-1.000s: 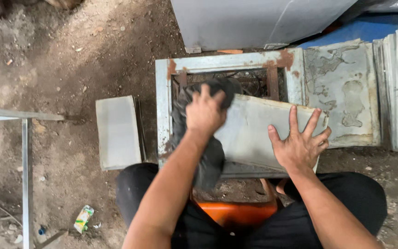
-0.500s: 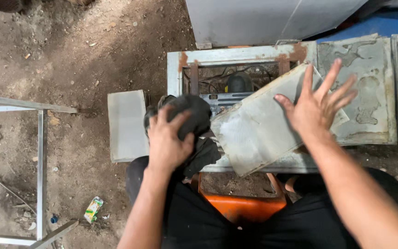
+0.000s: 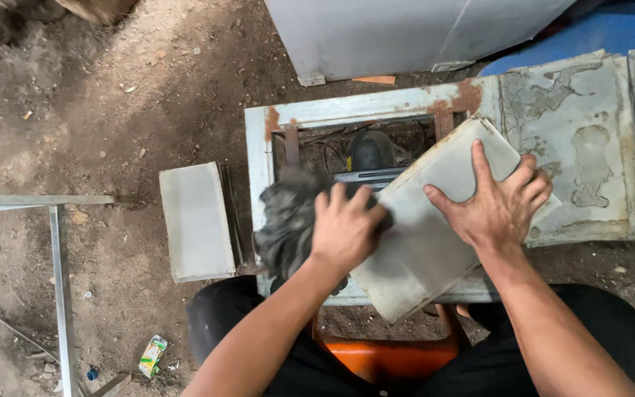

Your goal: The person wipes the surfaces of rectangular metal sheets using a dark cloth. They pick up each sheet, wipe one side, flip it, wipe the other side, and place it on a stack to the left. The person repeats this process for multiple sheets.

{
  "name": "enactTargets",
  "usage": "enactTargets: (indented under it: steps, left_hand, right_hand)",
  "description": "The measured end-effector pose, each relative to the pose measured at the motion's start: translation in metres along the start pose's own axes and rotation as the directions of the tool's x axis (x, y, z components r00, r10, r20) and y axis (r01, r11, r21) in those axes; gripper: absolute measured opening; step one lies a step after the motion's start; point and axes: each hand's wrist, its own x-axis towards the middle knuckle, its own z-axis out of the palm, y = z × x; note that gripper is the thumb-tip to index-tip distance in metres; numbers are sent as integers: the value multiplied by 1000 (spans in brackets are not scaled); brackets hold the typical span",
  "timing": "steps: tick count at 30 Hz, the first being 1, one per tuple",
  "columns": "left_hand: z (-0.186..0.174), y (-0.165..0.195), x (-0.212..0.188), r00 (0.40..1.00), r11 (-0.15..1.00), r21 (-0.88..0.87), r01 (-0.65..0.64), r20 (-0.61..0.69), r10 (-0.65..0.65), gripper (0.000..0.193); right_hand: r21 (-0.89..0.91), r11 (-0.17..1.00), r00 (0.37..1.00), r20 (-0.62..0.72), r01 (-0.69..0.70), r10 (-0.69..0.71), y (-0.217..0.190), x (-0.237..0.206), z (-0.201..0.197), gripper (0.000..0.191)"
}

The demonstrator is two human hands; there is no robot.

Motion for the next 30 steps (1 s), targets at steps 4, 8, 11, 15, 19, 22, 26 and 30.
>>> enactTargets:
  steps: [4, 8, 11, 15, 19, 22, 26, 30]
  left_hand:
    - [6, 31, 57, 996, 998, -62, 29, -83, -35, 34]
    - [-9, 6, -9, 997, 995, -87, 49, -47, -53, 47]
    - [-18, -25, -71, 989, 994, -9, 106, 107, -105, 42]
    - [-10, -29, -64, 992, 999, -25, 30, 123, -27, 40]
    - [10, 14, 44, 998, 1000, 10, -17, -55, 17, 34]
    - [17, 45, 133, 972, 983, -169, -77, -231, 36, 49]
    - [10, 52, 120, 979, 992, -70, -106, -183, 91, 35]
    - [-7, 10, -7, 998, 999, -19, -47, 43, 48, 44]
  right_hand:
    - [23, 1000, 1000, -8, 12, -12, 5, -4, 6, 108]
    - [-30, 999, 997, -66, 38, -40, 10, -4, 13, 105]
    - [-101, 994, 998, -42, 42, -46, 13, -1, 20, 108]
    - [-74, 997, 999, -4, 32, -32, 16, 3, 22, 111]
    - [-61, 995, 995, -51, 78, -81, 13, 1, 12, 108]
    - [-119, 989, 995, -47, 87, -93, 8, 0, 2, 106]
    - [-69, 994, 994, -55, 90, -94, 3, 2, -9, 97]
    - [-96, 989, 991, -61, 109, -115, 5, 1, -8, 76]
